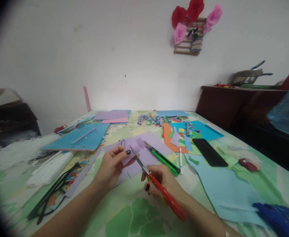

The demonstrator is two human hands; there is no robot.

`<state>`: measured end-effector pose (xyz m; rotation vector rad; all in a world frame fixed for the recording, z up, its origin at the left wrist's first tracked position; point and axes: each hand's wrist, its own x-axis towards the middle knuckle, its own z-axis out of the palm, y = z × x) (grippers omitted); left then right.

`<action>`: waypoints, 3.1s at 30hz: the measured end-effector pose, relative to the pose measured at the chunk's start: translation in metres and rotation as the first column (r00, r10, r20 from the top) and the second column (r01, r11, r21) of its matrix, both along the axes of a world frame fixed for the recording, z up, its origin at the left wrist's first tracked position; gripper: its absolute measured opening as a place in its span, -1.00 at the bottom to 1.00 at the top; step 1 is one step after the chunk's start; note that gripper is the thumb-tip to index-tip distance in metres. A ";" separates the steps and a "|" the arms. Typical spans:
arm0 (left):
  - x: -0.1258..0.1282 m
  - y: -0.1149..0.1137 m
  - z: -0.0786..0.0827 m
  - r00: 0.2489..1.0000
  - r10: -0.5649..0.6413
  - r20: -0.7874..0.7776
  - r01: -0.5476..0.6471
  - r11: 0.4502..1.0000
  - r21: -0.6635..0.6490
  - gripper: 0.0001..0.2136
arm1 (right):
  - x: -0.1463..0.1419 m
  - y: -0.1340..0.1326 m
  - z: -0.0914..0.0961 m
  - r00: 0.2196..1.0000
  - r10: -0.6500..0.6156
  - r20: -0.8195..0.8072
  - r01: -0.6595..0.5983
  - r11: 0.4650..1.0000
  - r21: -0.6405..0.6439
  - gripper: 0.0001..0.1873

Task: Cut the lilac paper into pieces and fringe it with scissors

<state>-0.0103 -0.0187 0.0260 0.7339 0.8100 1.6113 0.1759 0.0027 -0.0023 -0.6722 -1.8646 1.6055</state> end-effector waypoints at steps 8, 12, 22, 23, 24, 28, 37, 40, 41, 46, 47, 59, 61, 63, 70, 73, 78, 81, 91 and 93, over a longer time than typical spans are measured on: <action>0.000 0.000 0.001 1.000 0.016 -0.009 -0.016 1.000 -0.007 -0.79 | 0.000 -0.002 0.002 0.999 -0.032 0.013 0.032 0.999 0.022 -0.35; 0.000 -0.002 0.004 1.000 0.002 -0.004 -0.002 1.000 -0.008 -0.79 | 0.001 -0.001 0.001 0.999 -0.038 0.011 0.038 0.999 0.024 -0.33; 0.000 -0.002 0.004 1.000 0.004 0.016 -0.004 1.000 -0.015 -0.78 | 0.000 -0.004 0.002 0.996 -0.082 0.036 0.083 0.996 -0.034 -0.37; 0.000 -0.002 0.004 1.000 0.004 0.018 -0.004 1.000 -0.015 -0.78 | 0.000 -0.005 0.002 0.996 -0.082 0.033 0.083 0.996 -0.035 -0.37; 0.000 -0.002 0.004 1.000 0.002 0.018 -0.002 1.000 -0.017 -0.78 | 0.000 -0.005 0.002 0.996 -0.084 0.029 0.085 0.996 -0.035 -0.38; 0.000 -0.003 0.005 1.000 0.002 0.007 -0.001 1.000 -0.023 -0.78 | 0.000 -0.005 0.002 0.994 -0.100 0.044 0.102 0.994 -0.045 -0.41; 0.000 -0.002 0.006 1.000 -0.006 0.011 0.006 1.000 -0.014 -0.80 | -0.001 -0.003 -0.002 0.993 -0.106 0.052 0.109 0.993 -0.051 -0.49; 0.000 -0.002 0.005 1.000 -0.009 0.010 0.009 1.000 -0.013 -0.80 | 0.000 -0.004 -0.002 0.992 -0.109 0.058 0.112 0.993 -0.041 -0.48; 0.000 -0.002 0.005 1.000 -0.011 0.009 0.011 1.000 -0.013 -0.80 | 0.000 -0.004 -0.002 0.992 -0.111 0.062 0.113 0.993 -0.035 -0.48; -0.001 -0.002 0.003 1.000 -0.019 -0.009 0.019 1.000 -0.004 -0.81 | -0.001 -0.004 -0.001 0.989 -0.118 0.086 0.122 0.992 -0.039 -0.50; -0.001 -0.003 0.004 1.000 -0.019 -0.009 0.019 1.000 -0.002 -0.80 | -0.001 -0.004 -0.001 0.989 -0.117 0.086 0.122 0.992 -0.044 -0.50; 0.000 -0.001 0.003 0.999 0.011 -0.030 -0.011 1.000 0.004 -0.80 | 0.001 -0.004 0.007 1.000 -0.023 0.014 0.023 0.999 0.039 -0.37; 0.000 -0.002 0.003 0.999 0.012 -0.037 -0.011 1.000 0.010 -0.80 | 0.002 -0.005 0.008 1.000 -0.008 0.013 0.007 0.999 0.033 -0.36; 0.000 -0.003 0.004 0.999 0.015 -0.042 -0.014 1.000 0.011 -0.80 | 0.002 -0.005 0.009 1.000 0.002 0.009 -0.002 1.000 0.021 -0.35; 0.001 -0.004 0.006 0.999 0.027 -0.048 -0.027 1.000 0.002 -0.77 | 0.000 -0.006 0.009 1.000 -0.016 0.011 0.016 1.000 0.018 -0.33; 0.001 -0.004 0.006 0.998 0.031 -0.057 -0.031 1.000 -0.004 -0.76 | 0.001 -0.006 0.009 1.000 -0.015 0.027 0.015 1.000 0.011 -0.32; 0.001 -0.003 0.005 0.998 0.031 -0.054 -0.031 1.000 0.005 -0.79 | 0.001 -0.006 0.009 1.000 -0.014 0.017 0.014 1.000 0.015 -0.36; 0.000 -0.003 0.004 0.998 0.032 -0.053 -0.032 0.999 0.006 -0.80 | 0.001 -0.006 0.009 1.000 -0.020 0.016 0.020 1.000 0.001 -0.39; 0.000 -0.004 0.005 0.999 0.018 -0.034 -0.017 1.000 0.015 -0.80 | -0.002 -0.008 0.011 0.993 -0.095 0.070 0.098 0.994 -0.045 -0.36; 0.000 -0.004 0.005 0.999 0.016 -0.029 -0.016 1.000 0.020 -0.81 | -0.002 -0.009 0.012 0.992 -0.103 0.075 0.107 0.993 -0.052 -0.37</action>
